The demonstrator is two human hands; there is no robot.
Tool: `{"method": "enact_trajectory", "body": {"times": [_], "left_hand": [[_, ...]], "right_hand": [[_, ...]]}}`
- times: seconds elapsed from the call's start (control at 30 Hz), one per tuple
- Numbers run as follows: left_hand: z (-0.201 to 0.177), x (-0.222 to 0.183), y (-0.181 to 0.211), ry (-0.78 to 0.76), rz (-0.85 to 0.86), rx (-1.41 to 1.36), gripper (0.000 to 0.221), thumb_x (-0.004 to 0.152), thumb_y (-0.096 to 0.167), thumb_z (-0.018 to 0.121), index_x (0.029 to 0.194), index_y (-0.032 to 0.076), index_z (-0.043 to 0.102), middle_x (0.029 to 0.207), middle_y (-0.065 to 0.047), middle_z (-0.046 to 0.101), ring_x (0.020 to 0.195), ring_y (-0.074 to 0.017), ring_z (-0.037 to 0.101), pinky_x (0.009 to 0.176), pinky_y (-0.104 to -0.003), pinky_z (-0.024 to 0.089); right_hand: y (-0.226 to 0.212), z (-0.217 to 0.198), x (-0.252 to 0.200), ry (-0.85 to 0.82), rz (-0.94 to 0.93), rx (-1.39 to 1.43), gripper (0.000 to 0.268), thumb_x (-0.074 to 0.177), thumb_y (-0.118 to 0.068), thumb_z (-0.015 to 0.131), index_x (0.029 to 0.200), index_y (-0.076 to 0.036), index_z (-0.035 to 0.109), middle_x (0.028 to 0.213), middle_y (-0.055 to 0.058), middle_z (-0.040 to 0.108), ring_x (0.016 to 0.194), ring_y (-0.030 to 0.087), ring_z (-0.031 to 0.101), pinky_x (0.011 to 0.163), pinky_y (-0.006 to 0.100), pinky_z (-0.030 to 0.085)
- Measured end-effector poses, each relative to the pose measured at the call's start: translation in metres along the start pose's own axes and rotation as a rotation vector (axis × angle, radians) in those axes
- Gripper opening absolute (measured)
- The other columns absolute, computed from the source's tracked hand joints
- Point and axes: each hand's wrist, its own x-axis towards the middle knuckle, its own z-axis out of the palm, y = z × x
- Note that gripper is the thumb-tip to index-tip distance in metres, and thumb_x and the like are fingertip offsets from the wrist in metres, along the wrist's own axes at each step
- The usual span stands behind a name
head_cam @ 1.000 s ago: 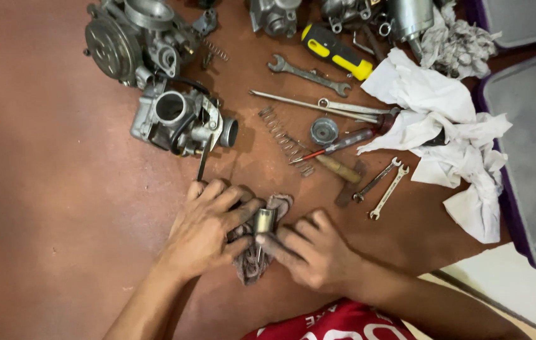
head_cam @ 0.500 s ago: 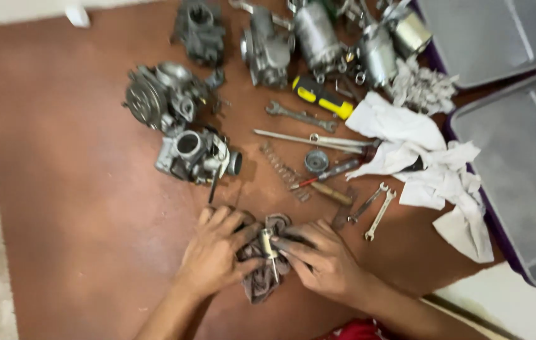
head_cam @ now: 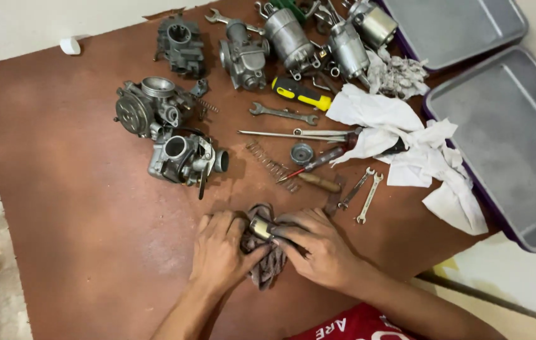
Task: Cleaning carburetor components with a rag on a workbench.
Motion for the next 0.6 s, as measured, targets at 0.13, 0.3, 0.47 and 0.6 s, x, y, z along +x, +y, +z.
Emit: {"method": "enact_trajectory", "body": {"times": [0.13,0.3,0.47,0.6], "left_hand": [[0.006,-0.003,-0.005,-0.065,-0.008,0.051,0.052,0.073,0.045,0.085,0.102,0.005,0.068,0.098,-0.009,0.063,0.080,-0.0254,0.057,0.084,-0.039,0.045],[0.013,-0.008,-0.009,-0.150,-0.142,0.018,0.051,0.073,0.040,0.086,0.108,0.007,0.068,0.101,-0.009,0.061,0.088,-0.0275,0.058,0.069,-0.040,0.058],[0.004,-0.001,-0.002,-0.070,-0.057,0.003,0.047,0.071,0.036,0.085,0.107,0.009,0.069,0.100,-0.008,0.062,0.084,-0.0288,0.058,0.080,-0.040,0.050],[-0.002,0.001,0.005,-0.040,-0.047,-0.028,0.047,0.069,0.034,0.084,0.107,0.010,0.069,0.101,-0.008,0.065,0.084,-0.0308,0.060,0.080,-0.040,0.050]], "right_hand": [[0.003,0.004,-0.003,0.043,-0.037,0.016,0.020,0.079,0.002,0.077,0.099,0.001,0.074,0.105,0.010,0.070,0.081,0.024,0.062,0.083,0.034,0.048],[-0.003,0.004,0.010,0.052,-0.015,0.069,0.018,0.080,0.006,0.072,0.097,0.005,0.074,0.104,0.013,0.069,0.085,0.025,0.065,0.082,0.034,0.052],[0.005,0.012,0.011,0.024,-0.028,0.052,0.022,0.079,0.005,0.072,0.101,0.005,0.074,0.105,0.013,0.069,0.090,0.026,0.066,0.084,0.033,0.054],[0.006,0.015,0.016,0.027,0.000,0.098,0.026,0.079,0.001,0.070,0.104,0.004,0.075,0.112,0.015,0.072,0.099,0.029,0.069,0.087,0.034,0.057]]}}
